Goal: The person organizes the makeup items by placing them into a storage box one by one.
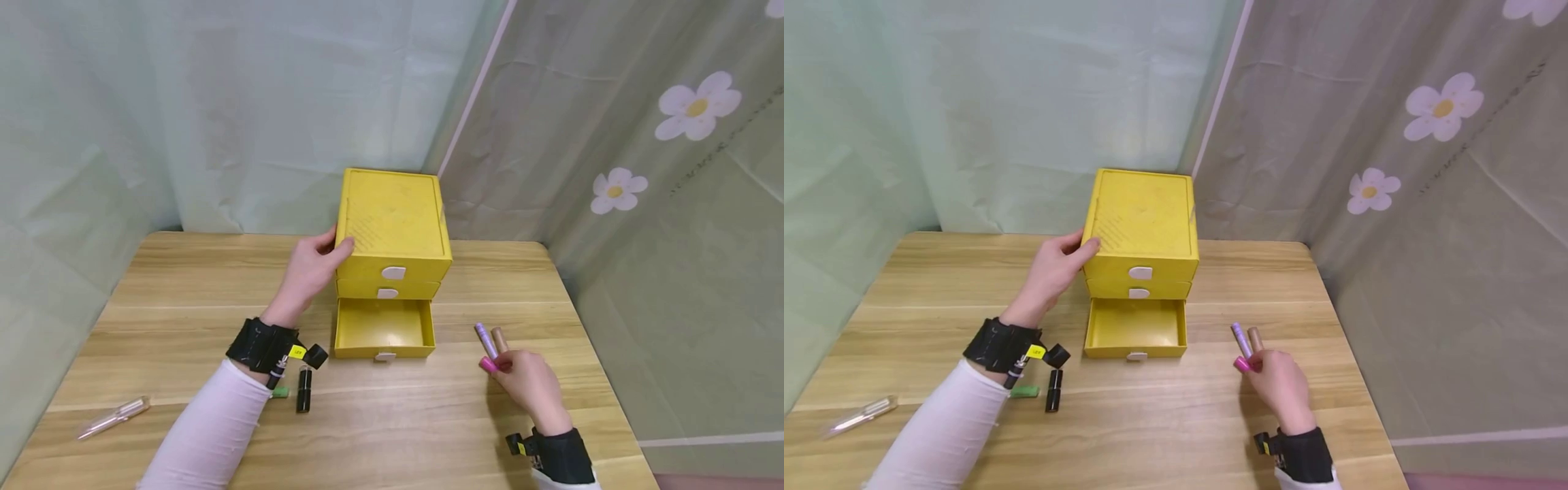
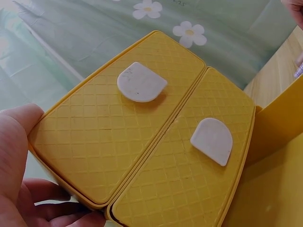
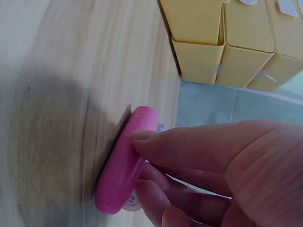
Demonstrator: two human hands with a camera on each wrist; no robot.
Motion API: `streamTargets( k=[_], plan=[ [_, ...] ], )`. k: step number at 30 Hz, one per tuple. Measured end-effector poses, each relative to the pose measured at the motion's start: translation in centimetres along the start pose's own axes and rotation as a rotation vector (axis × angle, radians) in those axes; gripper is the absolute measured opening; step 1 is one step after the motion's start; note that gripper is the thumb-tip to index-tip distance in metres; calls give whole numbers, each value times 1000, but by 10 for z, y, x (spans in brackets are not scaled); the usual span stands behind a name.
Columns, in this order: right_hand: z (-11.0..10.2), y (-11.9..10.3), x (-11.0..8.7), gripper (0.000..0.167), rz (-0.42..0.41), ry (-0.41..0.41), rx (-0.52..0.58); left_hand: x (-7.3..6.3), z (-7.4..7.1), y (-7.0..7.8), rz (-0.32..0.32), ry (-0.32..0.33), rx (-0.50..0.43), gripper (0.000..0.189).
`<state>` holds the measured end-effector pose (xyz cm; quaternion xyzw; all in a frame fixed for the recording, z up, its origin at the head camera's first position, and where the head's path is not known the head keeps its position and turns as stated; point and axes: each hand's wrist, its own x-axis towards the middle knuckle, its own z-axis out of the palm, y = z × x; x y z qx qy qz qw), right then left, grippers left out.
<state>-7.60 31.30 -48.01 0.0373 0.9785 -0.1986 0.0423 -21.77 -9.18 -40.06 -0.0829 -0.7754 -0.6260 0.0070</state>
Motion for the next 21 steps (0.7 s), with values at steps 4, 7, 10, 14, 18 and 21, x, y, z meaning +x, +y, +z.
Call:
streamTargets(
  k=[4,7,10,14,18,21],
  plan=[
    [1,-1,-2,25,10,-1,1,-1,1,-1,1,-4,0,68],
    [1,-2,-3,25,18,-6,6,-1,2,-1,1,-3,-5,67],
    [0,-3,-4,24,26,-14,11,-1,2,-2,-1,-3,-18,67],
    [1,-3,-3,19,36,-40,17,-1,2,-2,-1,1,-21,67],
    [4,-3,-2,19,43,-68,25,0,1,-2,9,3,-9,66],
    [6,-4,-3,21,51,-77,28,-1,1,-2,9,2,-8,67]
  ],
)
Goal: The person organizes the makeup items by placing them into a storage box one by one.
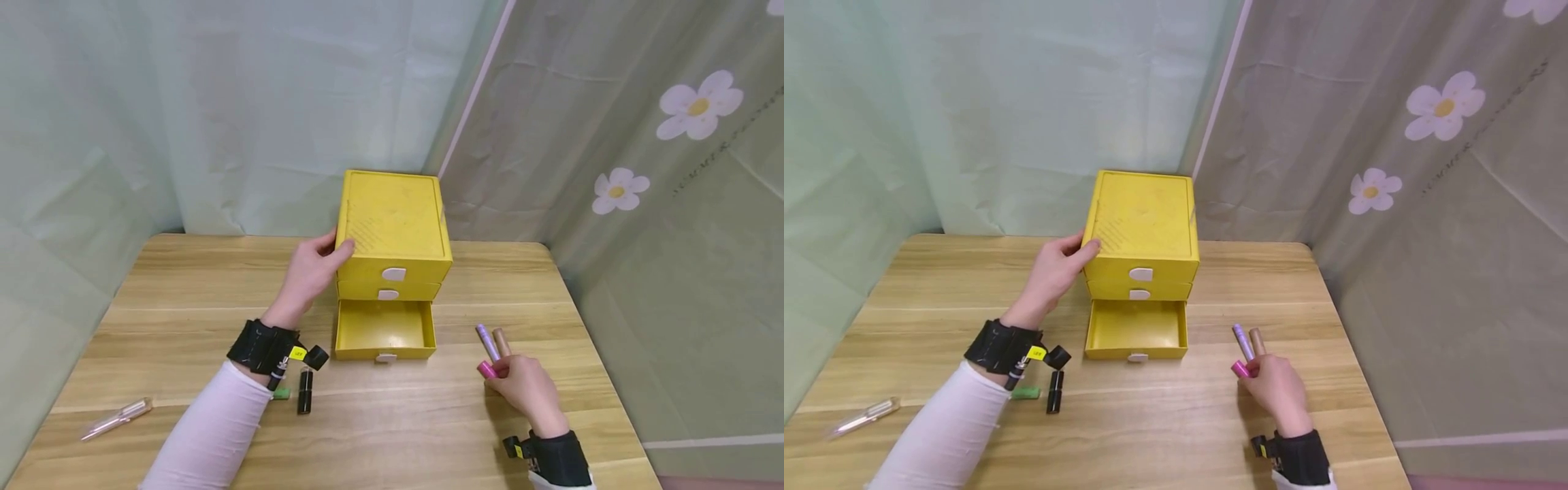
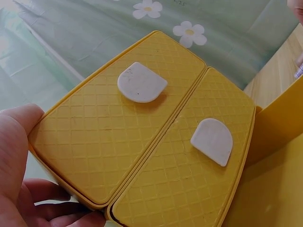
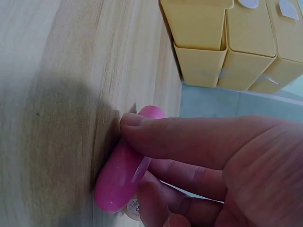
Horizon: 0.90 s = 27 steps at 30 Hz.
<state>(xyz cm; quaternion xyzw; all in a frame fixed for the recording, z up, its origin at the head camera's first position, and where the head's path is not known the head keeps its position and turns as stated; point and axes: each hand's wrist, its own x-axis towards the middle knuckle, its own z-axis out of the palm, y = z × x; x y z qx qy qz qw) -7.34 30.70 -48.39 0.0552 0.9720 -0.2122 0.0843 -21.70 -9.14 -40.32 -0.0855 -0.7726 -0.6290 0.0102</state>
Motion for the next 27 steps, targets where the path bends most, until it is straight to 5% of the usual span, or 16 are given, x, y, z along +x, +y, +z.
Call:
streamTargets(
  k=[27],
  plan=[
    [3,-5,3,23,5,-17,19,2,0,3,-18,-8,-10,68]
  ],
)
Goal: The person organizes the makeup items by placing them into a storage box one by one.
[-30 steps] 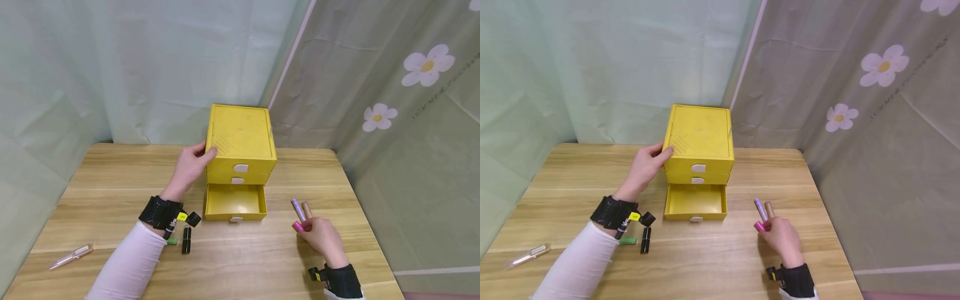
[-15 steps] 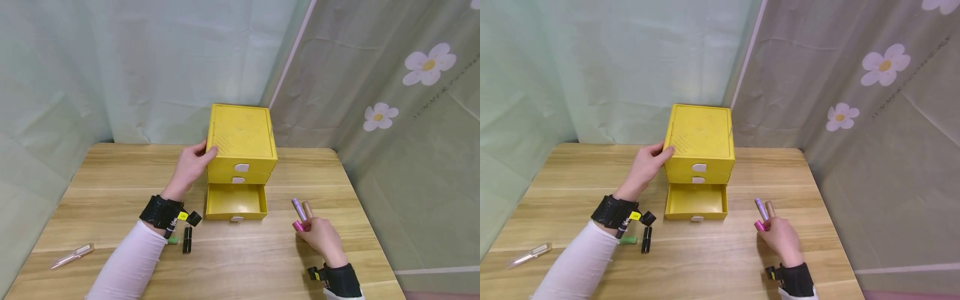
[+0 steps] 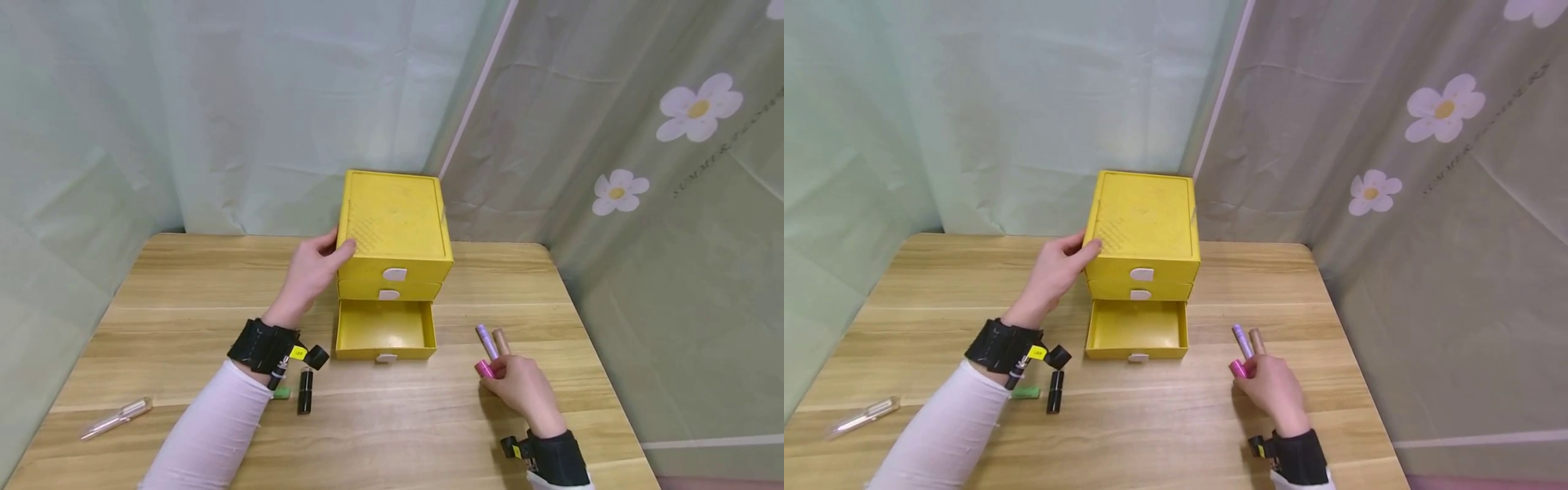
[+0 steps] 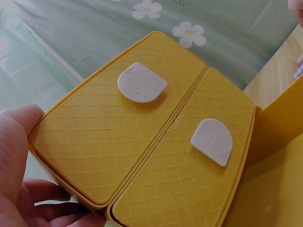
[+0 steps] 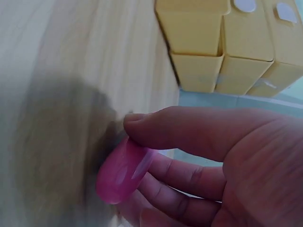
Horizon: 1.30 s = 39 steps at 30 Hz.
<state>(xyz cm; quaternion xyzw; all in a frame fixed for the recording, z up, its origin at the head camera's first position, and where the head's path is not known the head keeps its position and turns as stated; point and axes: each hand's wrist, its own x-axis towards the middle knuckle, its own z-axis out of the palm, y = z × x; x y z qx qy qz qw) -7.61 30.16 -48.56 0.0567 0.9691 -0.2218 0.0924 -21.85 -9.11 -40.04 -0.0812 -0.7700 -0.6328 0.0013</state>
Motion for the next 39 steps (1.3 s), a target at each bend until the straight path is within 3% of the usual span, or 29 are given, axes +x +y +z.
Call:
streamTargets(
  k=[11,21,32,39],
  plan=[
    [-8,-28,6,48,-66,31,106,1,-1,-1,2,5,12,69],
    [-17,-58,10,54,-127,29,189,0,0,0,2,4,10,70],
    [-22,-90,18,47,-228,47,256,1,1,1,-1,5,23,71],
    [-19,-109,23,42,-270,69,218,1,1,0,2,4,12,71]
  ],
)
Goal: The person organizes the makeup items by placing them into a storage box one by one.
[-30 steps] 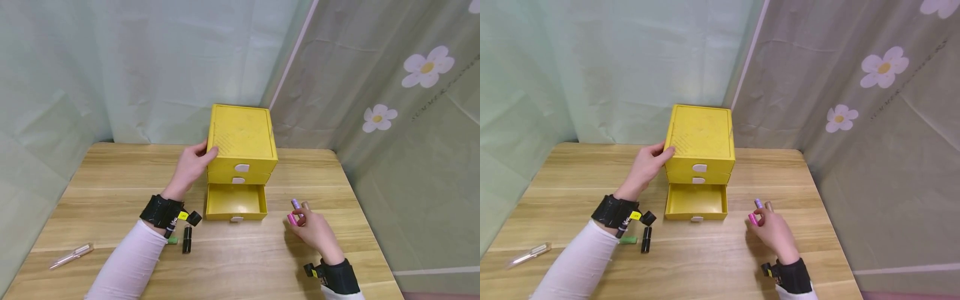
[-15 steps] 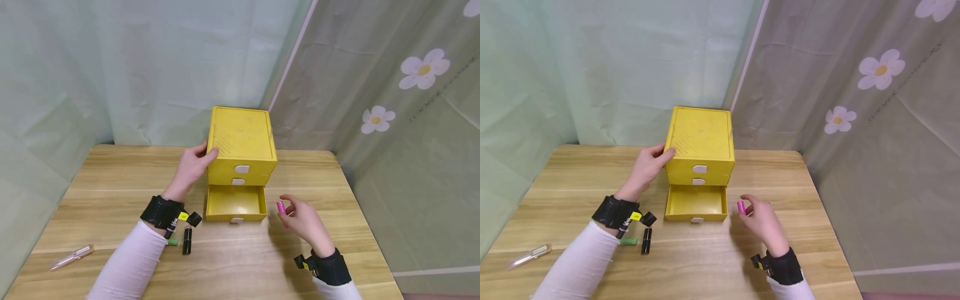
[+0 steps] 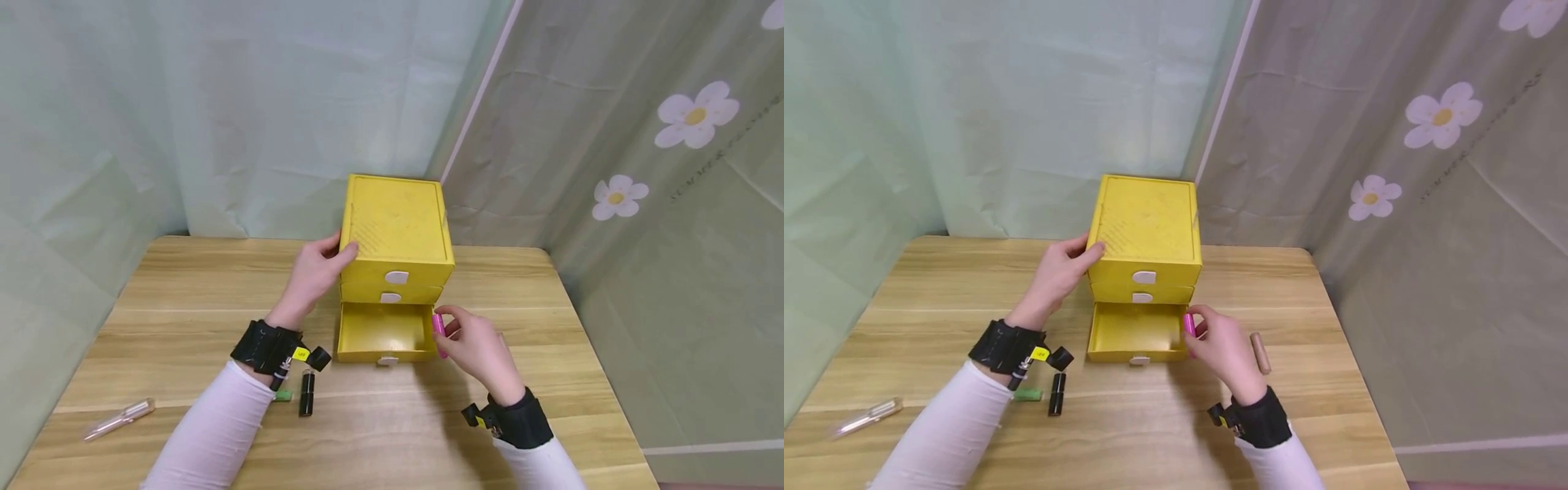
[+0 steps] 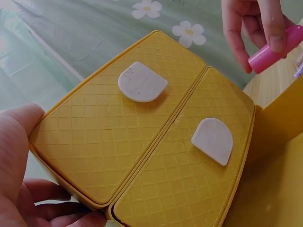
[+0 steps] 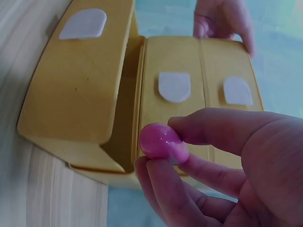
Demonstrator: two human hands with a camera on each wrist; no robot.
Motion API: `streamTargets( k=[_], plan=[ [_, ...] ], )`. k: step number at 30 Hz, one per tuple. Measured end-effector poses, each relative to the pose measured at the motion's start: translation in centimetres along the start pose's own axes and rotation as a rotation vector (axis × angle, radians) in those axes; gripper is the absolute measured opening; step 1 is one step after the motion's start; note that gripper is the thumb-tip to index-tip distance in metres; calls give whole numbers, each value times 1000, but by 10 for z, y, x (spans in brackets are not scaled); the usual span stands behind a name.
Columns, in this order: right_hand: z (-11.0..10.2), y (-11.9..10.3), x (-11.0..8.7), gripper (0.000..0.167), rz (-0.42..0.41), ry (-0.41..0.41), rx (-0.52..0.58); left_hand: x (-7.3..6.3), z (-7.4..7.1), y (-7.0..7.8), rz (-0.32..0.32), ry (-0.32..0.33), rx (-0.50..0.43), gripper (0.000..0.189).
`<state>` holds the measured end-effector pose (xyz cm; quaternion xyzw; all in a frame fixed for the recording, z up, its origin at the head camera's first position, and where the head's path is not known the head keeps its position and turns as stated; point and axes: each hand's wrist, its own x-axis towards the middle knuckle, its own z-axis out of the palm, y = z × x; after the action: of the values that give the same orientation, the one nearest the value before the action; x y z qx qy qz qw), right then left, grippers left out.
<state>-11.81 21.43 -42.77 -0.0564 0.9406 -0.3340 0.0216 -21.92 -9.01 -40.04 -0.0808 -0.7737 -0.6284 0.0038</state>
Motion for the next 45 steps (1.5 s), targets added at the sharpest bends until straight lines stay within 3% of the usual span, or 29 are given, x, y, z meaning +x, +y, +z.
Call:
streamTargets(
  k=[14,20,30,39,45],
  plan=[
    [25,-10,23,34,-114,5,-45,1,-1,0,-3,-7,-13,71],
    [34,-10,31,29,-173,56,-182,1,0,0,3,-4,-16,70],
    [40,-10,38,14,-125,38,-312,1,1,2,3,-11,-26,71],
    [46,-6,48,22,-84,-17,-400,4,4,2,16,-12,0,69],
    [52,-5,51,35,-78,-10,-486,5,5,-1,20,-16,1,70]
  ],
)
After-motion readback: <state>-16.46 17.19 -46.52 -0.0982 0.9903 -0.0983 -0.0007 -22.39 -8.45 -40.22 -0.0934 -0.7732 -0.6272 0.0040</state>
